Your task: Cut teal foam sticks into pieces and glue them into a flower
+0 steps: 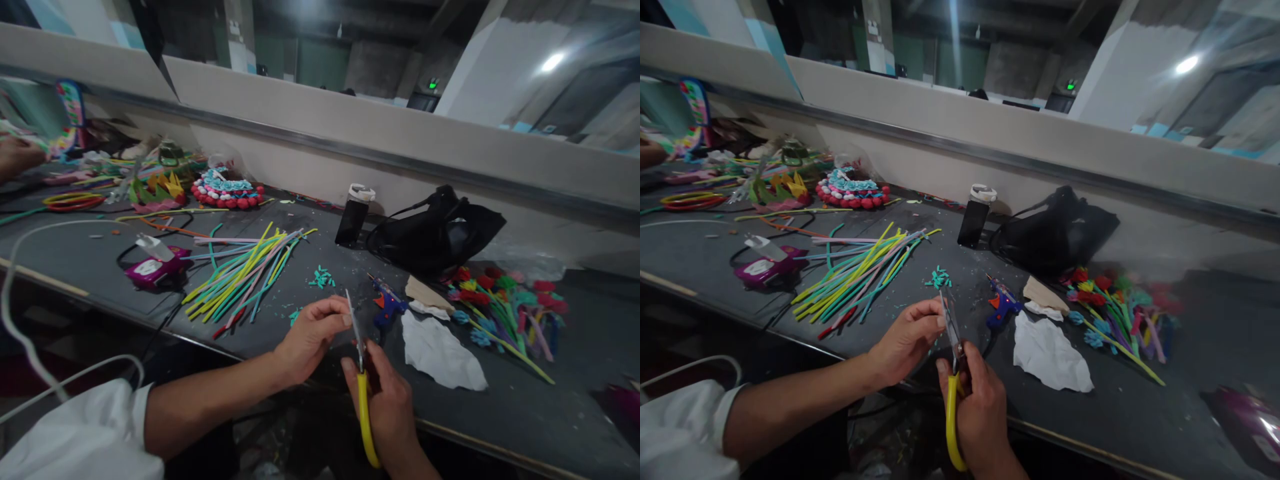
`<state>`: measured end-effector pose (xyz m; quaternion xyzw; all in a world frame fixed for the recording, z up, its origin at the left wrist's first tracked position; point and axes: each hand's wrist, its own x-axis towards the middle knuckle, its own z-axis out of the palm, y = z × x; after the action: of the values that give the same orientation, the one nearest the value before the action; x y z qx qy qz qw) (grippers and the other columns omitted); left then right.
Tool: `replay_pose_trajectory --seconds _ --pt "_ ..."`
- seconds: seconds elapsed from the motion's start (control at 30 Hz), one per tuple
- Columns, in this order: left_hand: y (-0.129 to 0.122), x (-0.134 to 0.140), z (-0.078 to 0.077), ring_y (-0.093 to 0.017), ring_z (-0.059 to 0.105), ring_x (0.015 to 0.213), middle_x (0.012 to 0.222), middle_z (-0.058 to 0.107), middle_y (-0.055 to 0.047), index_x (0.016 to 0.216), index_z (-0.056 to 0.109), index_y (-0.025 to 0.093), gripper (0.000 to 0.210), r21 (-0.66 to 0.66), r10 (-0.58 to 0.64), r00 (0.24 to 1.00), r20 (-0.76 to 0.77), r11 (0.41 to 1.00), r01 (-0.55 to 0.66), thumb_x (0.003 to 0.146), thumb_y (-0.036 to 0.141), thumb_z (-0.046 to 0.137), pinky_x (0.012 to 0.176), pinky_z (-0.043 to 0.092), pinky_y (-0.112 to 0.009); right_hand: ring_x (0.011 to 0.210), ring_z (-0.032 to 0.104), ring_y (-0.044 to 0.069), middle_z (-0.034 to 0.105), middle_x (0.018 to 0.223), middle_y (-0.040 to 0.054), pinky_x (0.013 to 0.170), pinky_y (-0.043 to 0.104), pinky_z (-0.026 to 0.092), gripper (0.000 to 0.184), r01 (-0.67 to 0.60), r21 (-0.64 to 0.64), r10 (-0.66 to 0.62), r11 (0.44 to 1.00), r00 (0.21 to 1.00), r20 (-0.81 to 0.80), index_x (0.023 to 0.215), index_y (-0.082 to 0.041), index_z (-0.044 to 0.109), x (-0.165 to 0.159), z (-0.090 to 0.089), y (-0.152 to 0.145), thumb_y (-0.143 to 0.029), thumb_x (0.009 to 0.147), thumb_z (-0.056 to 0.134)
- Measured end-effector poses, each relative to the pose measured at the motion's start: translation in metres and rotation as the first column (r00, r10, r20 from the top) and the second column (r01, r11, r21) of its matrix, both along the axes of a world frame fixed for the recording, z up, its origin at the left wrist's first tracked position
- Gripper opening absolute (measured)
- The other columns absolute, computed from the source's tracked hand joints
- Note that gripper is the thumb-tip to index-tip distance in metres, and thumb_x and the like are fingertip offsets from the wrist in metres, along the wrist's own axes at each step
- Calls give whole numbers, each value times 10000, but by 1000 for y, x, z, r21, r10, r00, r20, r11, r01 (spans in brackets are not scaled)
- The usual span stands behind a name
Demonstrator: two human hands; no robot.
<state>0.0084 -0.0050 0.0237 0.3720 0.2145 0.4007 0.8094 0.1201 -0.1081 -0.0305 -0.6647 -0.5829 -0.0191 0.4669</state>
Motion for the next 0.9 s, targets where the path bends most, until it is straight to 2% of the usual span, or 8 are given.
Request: replay_pose_trajectory --seconds 0.13,0.37,0.6,0.9 --pt "-1 0 0 -101 503 722 841 544 -15 674 694 137 62 11 -22 999 39 1000 22 663 162 750 614 421 -201 637 712 172 752 843 87 533 215 537 321 -12 9 12 1000 1000 -4 1095 -142 640 -1 -1 0 -389 897 588" --pt "-2 0 2 -103 505 759 879 523 -13 675 695 139 39 48 -9 999 49 999 7 678 140 734 641 435 -199 706 721 165 745 860 55 605 203 544 256 -86 -42 85 995 996 -37 1088 -183 600 -5 12 1 -370 918 558" --pt "-3 1 0 -117 510 782 888 532 -21 685 699 133 40 59 8 999 35 998 -10 680 148 736 653 446 -213 652 721 160 755 834 52 549 189 530 284 -58 -49 55 997 997 -48 1062 -172 612 -5 12 1 -409 924 540" --pt "-5 5 0 -125 490 750 915 504 -30 700 683 132 54 74 -8 998 69 997 3 709 161 727 632 468 -256 765 732 169 754 909 51 648 200 553 271 -83 -66 82 994 997 -13 1073 -184 611 -1 18 1 -397 935 516"
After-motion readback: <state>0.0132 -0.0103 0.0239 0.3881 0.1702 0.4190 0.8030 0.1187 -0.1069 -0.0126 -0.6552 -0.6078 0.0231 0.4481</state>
